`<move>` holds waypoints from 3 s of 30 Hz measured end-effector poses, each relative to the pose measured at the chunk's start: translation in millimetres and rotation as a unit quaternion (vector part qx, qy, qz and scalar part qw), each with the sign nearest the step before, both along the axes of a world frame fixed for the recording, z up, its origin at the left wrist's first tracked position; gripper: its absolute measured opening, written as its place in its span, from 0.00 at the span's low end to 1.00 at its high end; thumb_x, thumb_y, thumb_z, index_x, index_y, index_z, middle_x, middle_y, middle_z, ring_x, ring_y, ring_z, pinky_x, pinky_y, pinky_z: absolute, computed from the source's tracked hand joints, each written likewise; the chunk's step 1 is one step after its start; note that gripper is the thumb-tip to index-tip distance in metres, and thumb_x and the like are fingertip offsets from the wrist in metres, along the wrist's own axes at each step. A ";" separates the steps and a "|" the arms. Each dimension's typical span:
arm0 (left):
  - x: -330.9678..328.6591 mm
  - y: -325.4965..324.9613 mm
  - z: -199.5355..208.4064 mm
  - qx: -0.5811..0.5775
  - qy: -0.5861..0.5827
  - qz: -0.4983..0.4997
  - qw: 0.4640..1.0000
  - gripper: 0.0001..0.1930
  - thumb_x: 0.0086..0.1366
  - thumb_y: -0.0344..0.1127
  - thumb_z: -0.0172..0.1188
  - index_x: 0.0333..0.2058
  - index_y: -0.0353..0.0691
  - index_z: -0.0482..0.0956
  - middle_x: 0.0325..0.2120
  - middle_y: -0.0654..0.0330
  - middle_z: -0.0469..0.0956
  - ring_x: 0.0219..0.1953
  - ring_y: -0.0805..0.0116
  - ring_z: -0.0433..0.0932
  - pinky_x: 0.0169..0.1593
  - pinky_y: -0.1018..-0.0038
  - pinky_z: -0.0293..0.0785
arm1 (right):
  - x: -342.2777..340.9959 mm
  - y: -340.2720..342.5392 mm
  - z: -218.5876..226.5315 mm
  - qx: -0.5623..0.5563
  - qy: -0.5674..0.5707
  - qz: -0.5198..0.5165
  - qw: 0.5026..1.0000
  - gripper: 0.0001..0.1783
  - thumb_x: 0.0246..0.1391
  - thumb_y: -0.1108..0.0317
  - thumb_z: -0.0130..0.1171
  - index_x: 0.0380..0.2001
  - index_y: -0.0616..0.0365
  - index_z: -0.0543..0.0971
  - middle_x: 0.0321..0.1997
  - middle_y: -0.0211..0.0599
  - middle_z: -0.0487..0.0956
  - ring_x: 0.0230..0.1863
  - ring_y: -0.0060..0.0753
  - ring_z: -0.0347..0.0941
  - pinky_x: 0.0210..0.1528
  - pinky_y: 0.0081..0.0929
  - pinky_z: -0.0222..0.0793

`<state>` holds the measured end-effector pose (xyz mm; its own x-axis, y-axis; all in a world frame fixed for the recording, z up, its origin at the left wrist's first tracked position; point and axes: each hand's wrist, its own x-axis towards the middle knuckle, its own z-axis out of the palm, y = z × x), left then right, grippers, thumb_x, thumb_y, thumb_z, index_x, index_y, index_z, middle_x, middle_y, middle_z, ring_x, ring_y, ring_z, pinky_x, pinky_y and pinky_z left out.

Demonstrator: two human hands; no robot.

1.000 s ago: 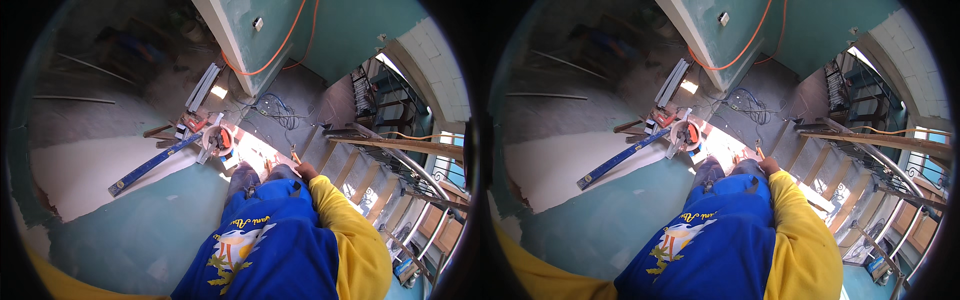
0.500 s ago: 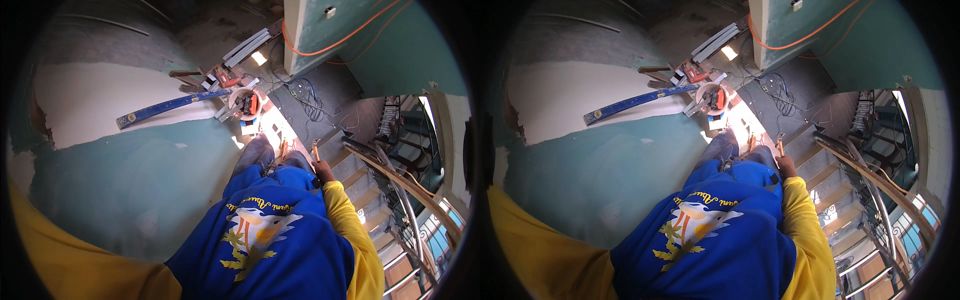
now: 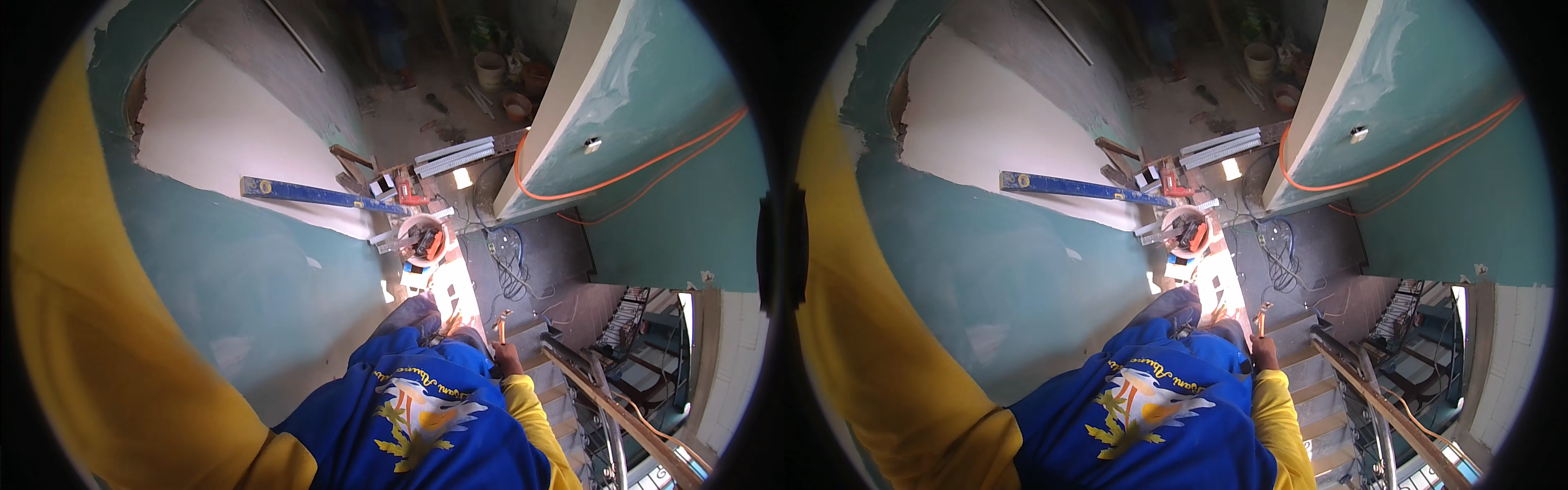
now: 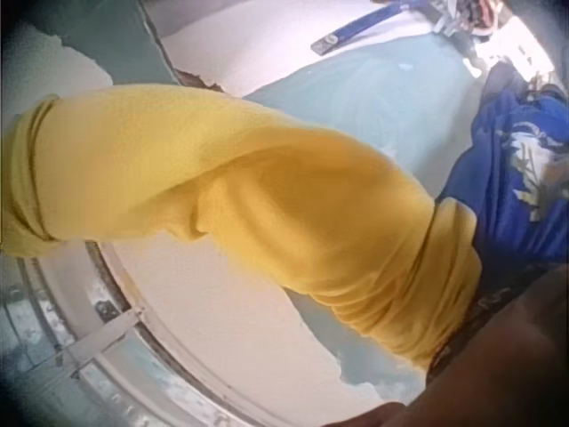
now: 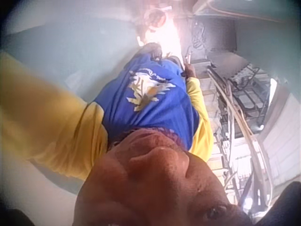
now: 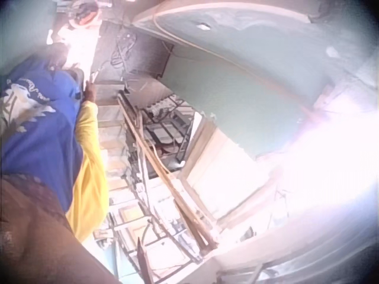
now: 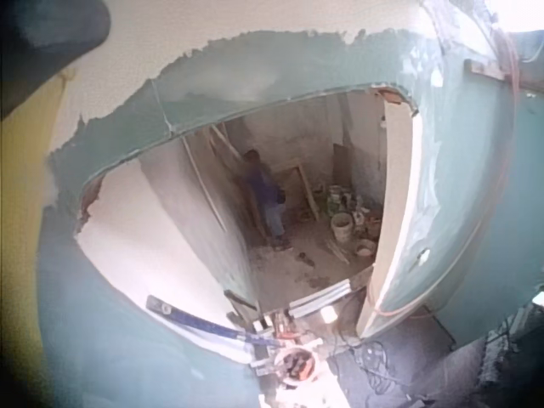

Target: The person hammers nails into a drywall sheet attached to a ceiling framework and then measures the installed section with a tape measure. The person uses a hammer and tape measure to secure and verify the drywall placement.

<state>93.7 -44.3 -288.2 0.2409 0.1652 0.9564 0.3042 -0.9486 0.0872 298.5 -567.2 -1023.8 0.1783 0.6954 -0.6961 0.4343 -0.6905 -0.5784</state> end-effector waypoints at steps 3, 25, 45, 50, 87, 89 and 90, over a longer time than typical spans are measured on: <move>-10.9 5.0 1.3 0.002 -0.016 0.011 1.000 0.16 0.65 0.26 0.60 0.52 0.36 0.77 0.43 0.55 0.79 0.42 0.65 0.78 0.47 0.70 0.74 | 13.1 -15.7 -16.8 0.020 -0.043 0.007 0.999 0.18 0.57 0.56 0.63 0.36 0.63 0.84 0.28 0.50 0.84 0.33 0.51 0.83 0.37 0.44 0.75; -148.7 -309.6 -528.1 -0.825 0.400 -0.045 0.396 0.33 0.66 0.50 0.60 0.64 0.33 0.73 0.64 0.44 0.72 0.69 0.51 0.68 0.71 0.66 0.59 | 30.8 -51.0 70.0 -0.187 -0.027 -0.106 0.976 0.21 0.50 0.57 0.72 0.32 0.69 0.84 0.32 0.51 0.85 0.35 0.44 0.85 0.37 0.42 0.76; -131.1 -301.2 -637.1 -0.833 0.462 -0.005 0.304 0.52 0.61 0.67 0.60 0.76 0.58 0.44 0.73 0.28 0.40 0.73 0.29 0.49 0.73 0.52 0.57 | -126.9 317.7 56.5 -0.120 0.269 -0.068 0.953 0.24 0.65 0.55 0.56 0.56 0.62 0.72 0.25 0.32 0.73 0.18 0.23 0.69 0.19 0.26 0.65; -130.7 -276.9 -663.9 -0.846 0.425 0.043 0.321 0.50 0.61 0.60 0.65 0.76 0.64 0.46 0.72 0.29 0.46 0.72 0.31 0.55 0.67 0.48 0.67 | -176.3 395.7 -69.6 -0.190 0.294 -0.079 0.933 0.22 0.67 0.57 0.55 0.55 0.63 0.71 0.29 0.40 0.79 0.19 0.31 0.75 0.21 0.31 0.74; -175.9 -211.1 -803.3 -0.853 0.193 0.123 0.470 0.10 0.69 0.37 0.61 0.41 0.36 0.84 0.31 0.51 0.82 0.35 0.54 0.82 0.43 0.64 0.77 | -138.4 101.8 -18.9 -0.470 0.054 0.115 0.873 0.37 0.64 0.41 0.52 0.59 0.67 0.69 0.57 0.71 0.76 0.61 0.69 0.72 0.62 0.53 0.67; -175.3 -183.6 -853.4 -0.823 0.102 0.159 0.536 0.10 0.70 0.34 0.61 0.44 0.34 0.83 0.36 0.49 0.83 0.38 0.58 0.84 0.44 0.66 0.78 | -140.4 100.1 -16.7 -0.462 0.044 0.110 0.879 0.36 0.64 0.41 0.53 0.59 0.65 0.70 0.55 0.69 0.77 0.59 0.68 0.73 0.62 0.54 0.67; -171.4 -148.8 -868.6 -0.794 0.148 0.179 0.562 0.11 0.70 0.32 0.61 0.45 0.32 0.82 0.38 0.49 0.84 0.41 0.60 0.84 0.47 0.68 0.78 | -142.8 99.8 -15.1 -0.469 0.022 0.113 0.876 0.34 0.64 0.41 0.53 0.58 0.62 0.71 0.54 0.66 0.78 0.58 0.68 0.74 0.60 0.55 0.67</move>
<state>-77.7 -193.1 -1156.8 0.0304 0.8419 -0.5388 0.6746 0.3805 0.6326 155.7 -467.4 -1038.8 0.0683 -0.1720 -0.9827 0.6130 -0.7699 0.1773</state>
